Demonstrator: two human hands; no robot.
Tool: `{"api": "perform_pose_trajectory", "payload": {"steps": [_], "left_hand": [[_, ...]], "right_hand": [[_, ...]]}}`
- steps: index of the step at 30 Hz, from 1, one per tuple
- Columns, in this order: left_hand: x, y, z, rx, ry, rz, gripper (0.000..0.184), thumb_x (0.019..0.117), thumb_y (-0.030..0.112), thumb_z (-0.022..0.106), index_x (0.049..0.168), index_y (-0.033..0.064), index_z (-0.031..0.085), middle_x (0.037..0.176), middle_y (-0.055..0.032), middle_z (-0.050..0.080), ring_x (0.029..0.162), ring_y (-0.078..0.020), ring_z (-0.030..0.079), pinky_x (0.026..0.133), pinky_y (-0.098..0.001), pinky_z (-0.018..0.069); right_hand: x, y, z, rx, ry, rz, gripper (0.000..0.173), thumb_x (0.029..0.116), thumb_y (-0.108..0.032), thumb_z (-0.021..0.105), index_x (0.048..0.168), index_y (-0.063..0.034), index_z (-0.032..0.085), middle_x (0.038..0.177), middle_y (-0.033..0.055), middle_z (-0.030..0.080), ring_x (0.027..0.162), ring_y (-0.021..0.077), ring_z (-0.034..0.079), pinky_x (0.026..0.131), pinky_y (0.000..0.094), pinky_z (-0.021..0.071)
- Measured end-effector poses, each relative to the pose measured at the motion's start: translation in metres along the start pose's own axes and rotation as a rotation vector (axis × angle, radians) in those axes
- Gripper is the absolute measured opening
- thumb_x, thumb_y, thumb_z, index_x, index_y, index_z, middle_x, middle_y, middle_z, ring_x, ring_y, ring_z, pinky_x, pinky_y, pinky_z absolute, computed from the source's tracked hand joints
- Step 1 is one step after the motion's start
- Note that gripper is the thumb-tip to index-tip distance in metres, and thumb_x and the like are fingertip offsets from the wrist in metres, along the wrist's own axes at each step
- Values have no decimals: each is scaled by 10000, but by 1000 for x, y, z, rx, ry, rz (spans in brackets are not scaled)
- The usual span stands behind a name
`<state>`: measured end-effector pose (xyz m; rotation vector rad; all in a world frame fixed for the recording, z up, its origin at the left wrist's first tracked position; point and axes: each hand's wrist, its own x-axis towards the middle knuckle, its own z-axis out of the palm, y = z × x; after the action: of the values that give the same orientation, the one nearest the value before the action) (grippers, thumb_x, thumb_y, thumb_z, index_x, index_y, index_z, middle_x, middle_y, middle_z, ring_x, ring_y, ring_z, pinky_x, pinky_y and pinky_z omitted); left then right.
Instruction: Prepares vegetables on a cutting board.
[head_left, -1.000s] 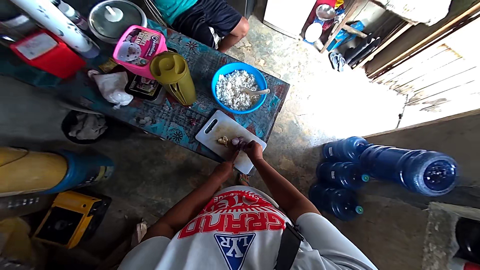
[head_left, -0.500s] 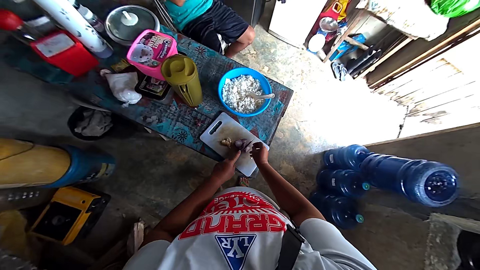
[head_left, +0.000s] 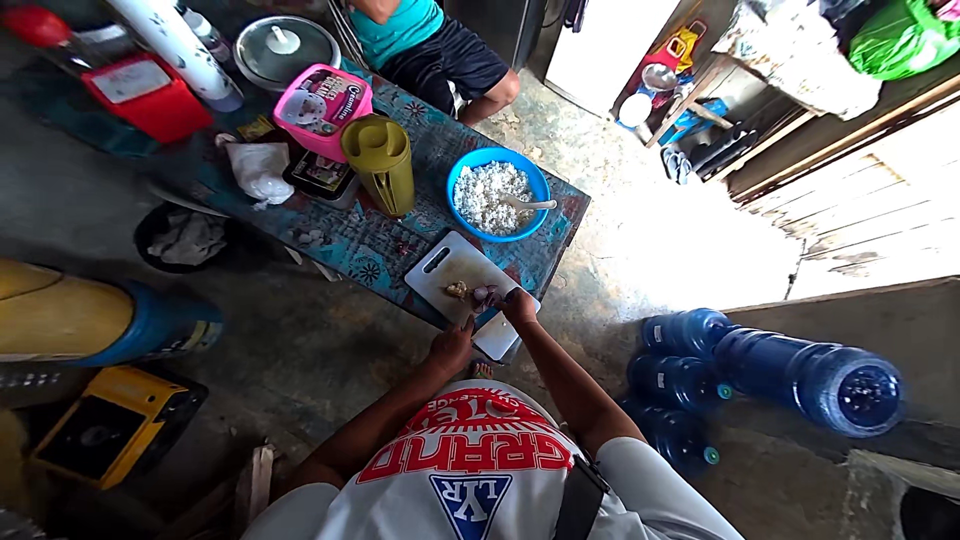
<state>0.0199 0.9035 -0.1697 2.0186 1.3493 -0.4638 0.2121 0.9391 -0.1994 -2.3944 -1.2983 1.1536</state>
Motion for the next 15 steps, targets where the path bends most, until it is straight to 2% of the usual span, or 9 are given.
{"api": "perform_pose_trajectory", "payload": {"steps": [4, 6, 8, 11, 15], "left_hand": [[-11, -15, 6, -26, -35, 16, 601, 1084, 279, 456, 1641, 147, 273, 1392, -238, 582, 1221, -397, 630, 994, -554, 526], [-18, -22, 9, -38, -47, 19, 598, 1081, 282, 466, 1634, 141, 291, 1403, -234, 578, 1225, -395, 629, 997, -553, 524], [-23, -28, 9, -54, -67, 13, 594, 1080, 287, 472, 1630, 139, 302, 1417, -227, 575, 1247, -390, 621, 1010, -559, 516], [-26, -33, 7, -63, -98, 3, 595, 1084, 294, 473, 1631, 138, 299, 1430, -222, 572, 1273, -388, 607, 1025, -560, 509], [-26, -36, 8, -54, -82, 24, 600, 1080, 297, 487, 1632, 149, 303, 1420, -211, 583, 1269, -377, 612, 1020, -552, 515]], "right_hand": [[5, -5, -4, -176, -37, 25, 470, 995, -462, 642, 1170, -30, 696, 1169, 216, 714, 1148, 399, 673, 959, 633, 520], [1, -14, -6, -264, -50, 25, 359, 987, -324, 652, 1231, -62, 677, 1236, 202, 697, 1178, 403, 660, 945, 656, 521], [-5, -28, -7, -326, -36, -8, 356, 937, -183, 662, 1277, -80, 646, 1320, 199, 648, 1183, 410, 650, 910, 659, 534], [-4, -43, 7, -308, 13, -148, 422, 913, -159, 705, 1325, -105, 631, 1382, 225, 582, 1187, 421, 636, 885, 635, 561], [9, -55, 29, -417, -54, -280, 547, 893, -222, 770, 1407, -135, 606, 1410, 252, 530, 1269, 453, 558, 889, 611, 569]]}}
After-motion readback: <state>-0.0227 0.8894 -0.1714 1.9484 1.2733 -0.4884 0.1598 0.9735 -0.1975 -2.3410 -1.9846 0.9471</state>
